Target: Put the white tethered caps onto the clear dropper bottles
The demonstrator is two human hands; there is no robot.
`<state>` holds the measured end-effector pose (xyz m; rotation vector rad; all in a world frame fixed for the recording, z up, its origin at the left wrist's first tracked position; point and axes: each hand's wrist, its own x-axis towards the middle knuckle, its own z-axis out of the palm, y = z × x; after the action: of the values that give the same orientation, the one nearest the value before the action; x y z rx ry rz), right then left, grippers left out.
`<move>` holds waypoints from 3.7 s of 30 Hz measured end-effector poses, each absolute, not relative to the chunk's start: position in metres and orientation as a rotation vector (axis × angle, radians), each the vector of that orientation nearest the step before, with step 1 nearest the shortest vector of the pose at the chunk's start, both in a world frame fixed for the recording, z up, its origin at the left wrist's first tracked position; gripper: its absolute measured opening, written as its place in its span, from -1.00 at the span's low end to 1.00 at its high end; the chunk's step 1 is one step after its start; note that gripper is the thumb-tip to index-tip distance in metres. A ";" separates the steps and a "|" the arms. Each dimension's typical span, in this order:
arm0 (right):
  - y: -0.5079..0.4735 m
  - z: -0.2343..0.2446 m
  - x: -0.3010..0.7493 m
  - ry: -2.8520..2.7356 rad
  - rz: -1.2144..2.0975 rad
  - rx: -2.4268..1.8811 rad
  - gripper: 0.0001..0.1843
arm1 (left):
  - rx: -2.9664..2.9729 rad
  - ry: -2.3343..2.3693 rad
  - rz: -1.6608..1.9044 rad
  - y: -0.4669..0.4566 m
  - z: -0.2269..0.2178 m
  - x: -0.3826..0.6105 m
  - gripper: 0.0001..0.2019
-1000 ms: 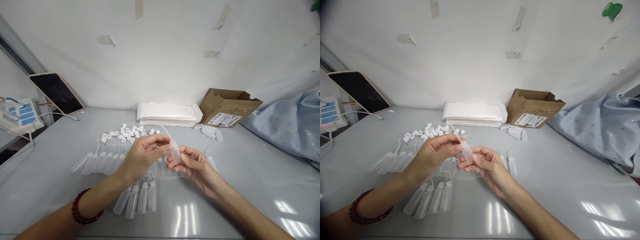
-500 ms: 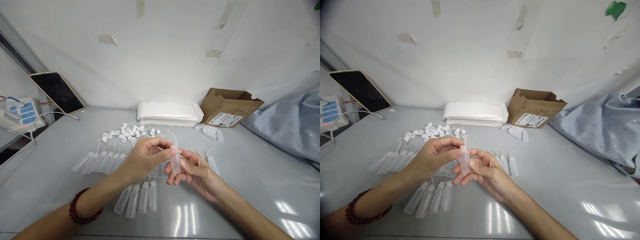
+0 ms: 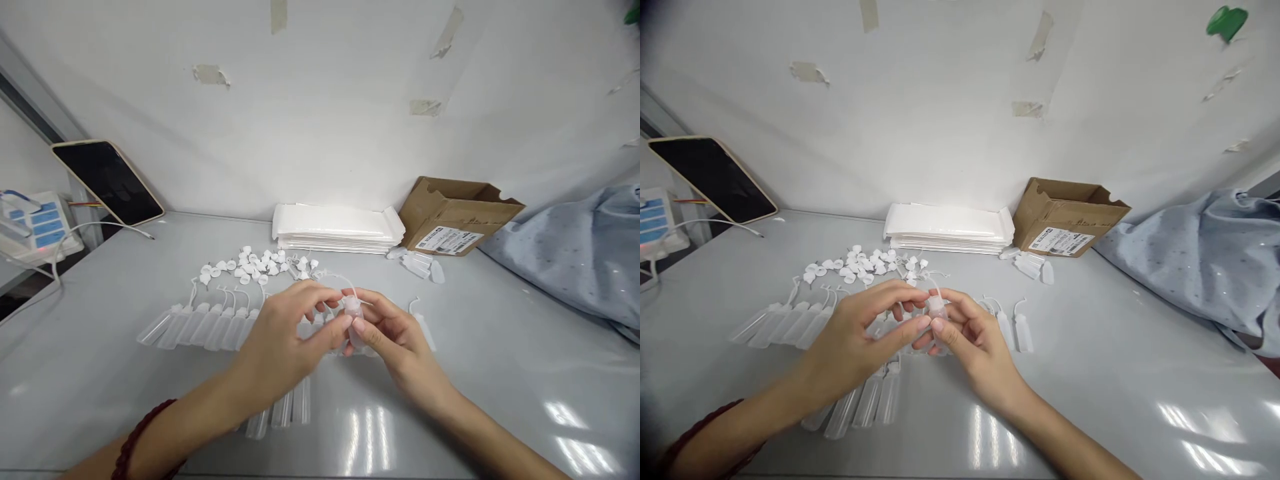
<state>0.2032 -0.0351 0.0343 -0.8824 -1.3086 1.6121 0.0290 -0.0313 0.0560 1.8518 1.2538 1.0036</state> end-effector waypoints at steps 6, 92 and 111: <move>-0.038 0.034 0.202 -1.199 1.776 -0.828 -0.76 | 2.380 1.118 1.023 -0.048 0.047 0.028 -0.53; -0.001 0.056 0.248 -1.821 0.986 -1.511 -0.75 | 2.696 1.441 0.483 0.004 0.046 -0.009 -0.75; 0.086 -0.008 0.313 -2.299 -0.157 -1.447 -0.52 | 2.613 1.357 0.629 0.047 0.025 -0.021 -0.75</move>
<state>0.3128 0.0863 -0.0084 -1.4466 -2.2993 -0.1566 -0.0214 0.0466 0.0250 2.6130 1.3566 0.6290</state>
